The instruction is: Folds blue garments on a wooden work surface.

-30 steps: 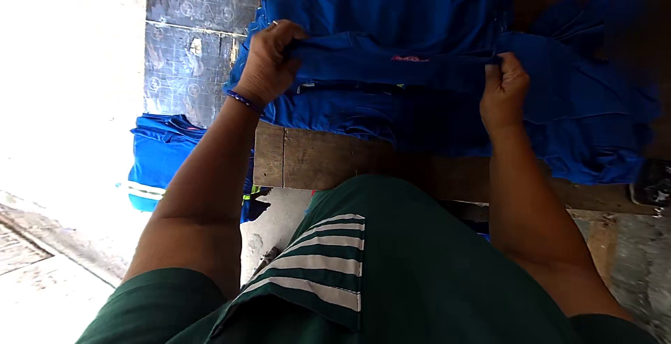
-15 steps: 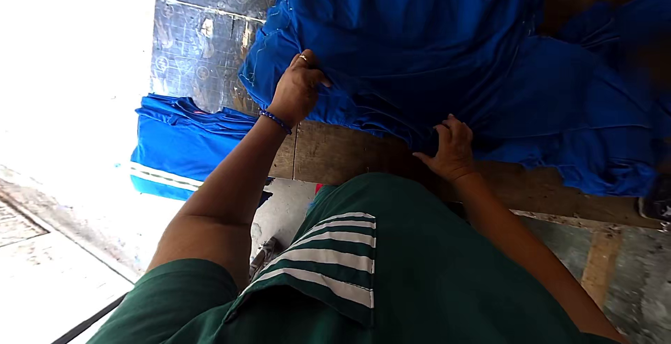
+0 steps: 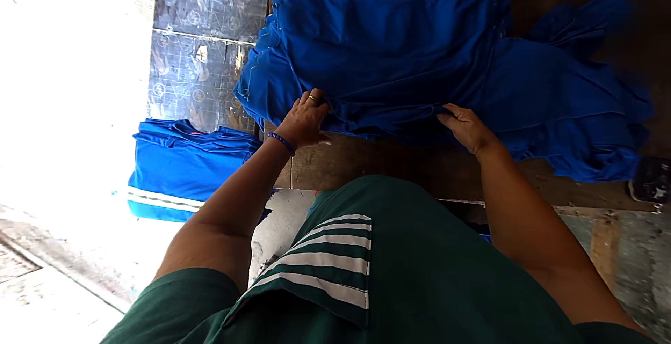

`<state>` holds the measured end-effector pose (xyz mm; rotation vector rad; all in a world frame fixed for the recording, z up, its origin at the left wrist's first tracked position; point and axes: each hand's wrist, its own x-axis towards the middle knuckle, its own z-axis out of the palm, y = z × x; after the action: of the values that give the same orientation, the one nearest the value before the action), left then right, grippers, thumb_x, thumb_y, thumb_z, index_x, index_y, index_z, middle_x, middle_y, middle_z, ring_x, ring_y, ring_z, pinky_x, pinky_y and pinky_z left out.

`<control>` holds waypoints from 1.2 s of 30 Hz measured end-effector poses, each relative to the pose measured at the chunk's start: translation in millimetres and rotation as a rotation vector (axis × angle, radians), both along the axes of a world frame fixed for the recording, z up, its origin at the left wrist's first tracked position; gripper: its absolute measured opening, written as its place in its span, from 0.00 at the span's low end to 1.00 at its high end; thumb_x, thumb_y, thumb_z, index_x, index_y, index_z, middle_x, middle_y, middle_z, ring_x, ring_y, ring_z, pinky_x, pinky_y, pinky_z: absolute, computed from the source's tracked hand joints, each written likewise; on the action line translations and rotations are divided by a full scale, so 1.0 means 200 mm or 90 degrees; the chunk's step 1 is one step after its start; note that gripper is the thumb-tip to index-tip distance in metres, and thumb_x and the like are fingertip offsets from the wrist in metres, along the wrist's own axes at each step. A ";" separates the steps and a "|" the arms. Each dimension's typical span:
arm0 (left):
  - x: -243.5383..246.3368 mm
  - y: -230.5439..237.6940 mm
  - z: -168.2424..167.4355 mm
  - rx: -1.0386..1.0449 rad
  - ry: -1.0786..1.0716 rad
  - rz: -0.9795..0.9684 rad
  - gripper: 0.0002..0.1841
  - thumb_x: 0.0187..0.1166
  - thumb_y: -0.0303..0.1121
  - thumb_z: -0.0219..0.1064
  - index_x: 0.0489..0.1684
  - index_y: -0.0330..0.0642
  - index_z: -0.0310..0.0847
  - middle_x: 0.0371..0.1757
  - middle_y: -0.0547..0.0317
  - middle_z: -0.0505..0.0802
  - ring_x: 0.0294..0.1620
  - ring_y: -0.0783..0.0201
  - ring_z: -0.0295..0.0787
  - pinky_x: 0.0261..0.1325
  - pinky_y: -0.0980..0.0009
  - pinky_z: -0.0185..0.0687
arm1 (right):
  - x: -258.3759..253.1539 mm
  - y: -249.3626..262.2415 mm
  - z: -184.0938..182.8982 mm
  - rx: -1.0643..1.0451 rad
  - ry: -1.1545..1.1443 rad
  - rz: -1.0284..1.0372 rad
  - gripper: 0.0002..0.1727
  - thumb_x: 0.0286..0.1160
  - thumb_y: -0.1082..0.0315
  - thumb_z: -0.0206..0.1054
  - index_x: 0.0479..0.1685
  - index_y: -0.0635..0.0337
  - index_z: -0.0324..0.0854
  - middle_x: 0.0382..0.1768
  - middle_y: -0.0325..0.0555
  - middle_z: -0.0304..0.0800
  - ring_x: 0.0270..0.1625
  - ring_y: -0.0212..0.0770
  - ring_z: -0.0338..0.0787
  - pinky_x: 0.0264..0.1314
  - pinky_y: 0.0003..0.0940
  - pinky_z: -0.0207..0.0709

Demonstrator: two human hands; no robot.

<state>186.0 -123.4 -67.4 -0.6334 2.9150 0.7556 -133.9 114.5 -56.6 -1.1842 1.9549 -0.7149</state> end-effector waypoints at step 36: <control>-0.15 -0.30 0.27 0.055 0.240 0.104 0.15 0.83 0.24 0.52 0.63 0.27 0.73 0.45 0.38 0.90 0.43 0.54 0.89 0.52 0.60 0.82 | 0.20 0.05 -0.13 -0.157 0.320 -0.128 0.17 0.81 0.71 0.63 0.58 0.78 0.84 0.60 0.73 0.87 0.67 0.71 0.84 0.74 0.72 0.64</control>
<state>156.1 -184.0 -14.0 -0.8071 3.1668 1.1258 -93.0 124.5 -82.3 -1.4311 2.4839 -0.8395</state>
